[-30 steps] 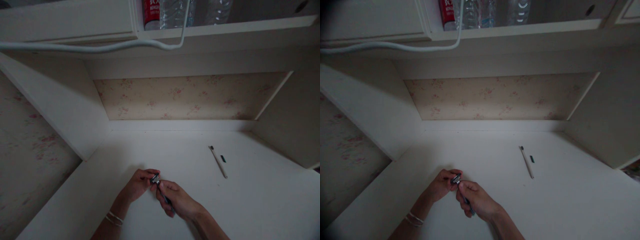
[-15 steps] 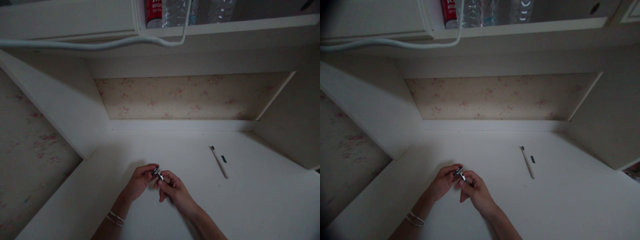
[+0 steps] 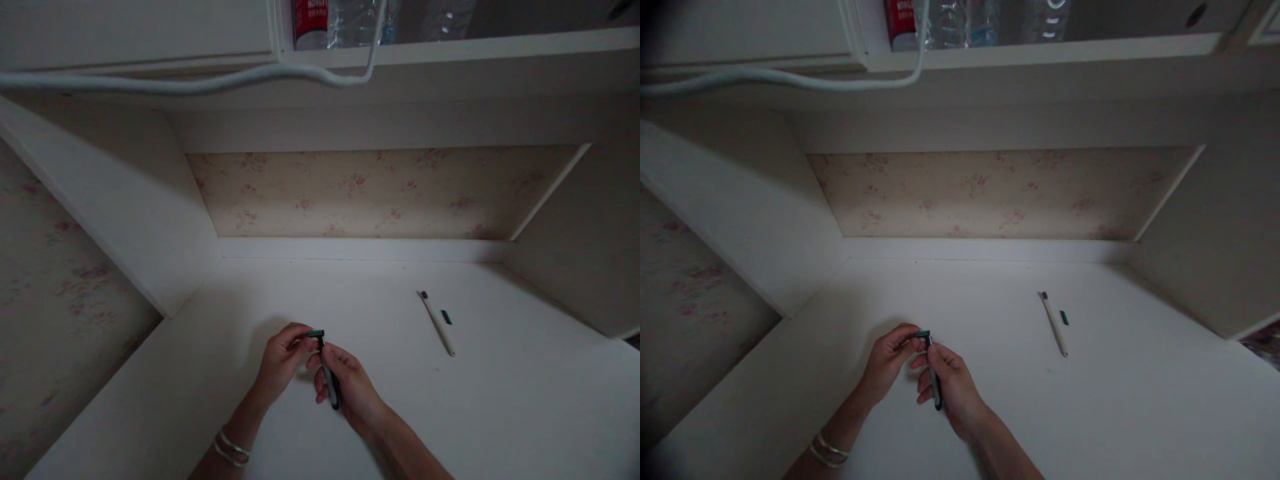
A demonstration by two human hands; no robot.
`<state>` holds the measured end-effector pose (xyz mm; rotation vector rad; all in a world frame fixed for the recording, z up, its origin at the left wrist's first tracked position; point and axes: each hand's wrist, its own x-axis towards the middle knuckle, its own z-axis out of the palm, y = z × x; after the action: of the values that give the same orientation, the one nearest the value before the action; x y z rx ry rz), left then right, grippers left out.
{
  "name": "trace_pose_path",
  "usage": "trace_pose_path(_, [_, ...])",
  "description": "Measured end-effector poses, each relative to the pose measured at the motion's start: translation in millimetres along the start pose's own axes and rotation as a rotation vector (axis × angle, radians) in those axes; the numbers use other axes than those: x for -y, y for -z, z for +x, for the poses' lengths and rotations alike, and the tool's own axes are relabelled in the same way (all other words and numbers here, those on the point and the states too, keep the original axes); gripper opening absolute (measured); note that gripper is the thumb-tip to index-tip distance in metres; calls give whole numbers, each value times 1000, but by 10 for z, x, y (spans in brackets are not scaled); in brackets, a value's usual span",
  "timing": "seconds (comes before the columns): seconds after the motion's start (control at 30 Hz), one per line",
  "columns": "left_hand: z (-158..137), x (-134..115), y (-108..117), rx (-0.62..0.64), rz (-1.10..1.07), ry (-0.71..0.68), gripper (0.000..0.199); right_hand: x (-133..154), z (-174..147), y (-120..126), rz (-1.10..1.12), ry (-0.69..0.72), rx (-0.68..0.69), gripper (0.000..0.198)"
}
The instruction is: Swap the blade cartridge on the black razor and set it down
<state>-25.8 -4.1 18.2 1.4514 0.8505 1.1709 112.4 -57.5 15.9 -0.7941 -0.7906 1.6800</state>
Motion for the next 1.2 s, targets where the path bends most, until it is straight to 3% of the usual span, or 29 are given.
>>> trace_pose_path(0.17, [-12,43,20,-25,79,-69,15,-47,18,23,-93,54,17,32])
trace_pose_path(0.33, [15,44,28,-56,143,-81,15,-36,33,84,-393,216,-26,20])
trace_pose_path(0.47, [8,66,-4,-25,34,28,23,15,8,91,-599,272,-61,14])
trace_pose_path(0.6, [-8,76,-55,37,-98,185,43,115,-40,186,-658,231,-119,20])
trace_pose_path(0.77, [-14,79,-71,21,-100,227,40,497,-40,716,-911,223,-406,35])
trace_pose_path(0.87, [-17,117,-73,57,-67,232,38,860,12,1165,-1465,83,-615,38])
trace_pose_path(0.9, [-17,134,-77,76,-53,235,37,975,34,1307,-1543,49,-654,35])
trace_pose_path(1.03, [-7,192,-97,127,31,245,38,1277,109,1749,-1735,-56,-735,26])
trace_pose_path(1.2, [-1,211,-108,143,71,256,38,1316,155,1973,-1881,-162,-731,27])
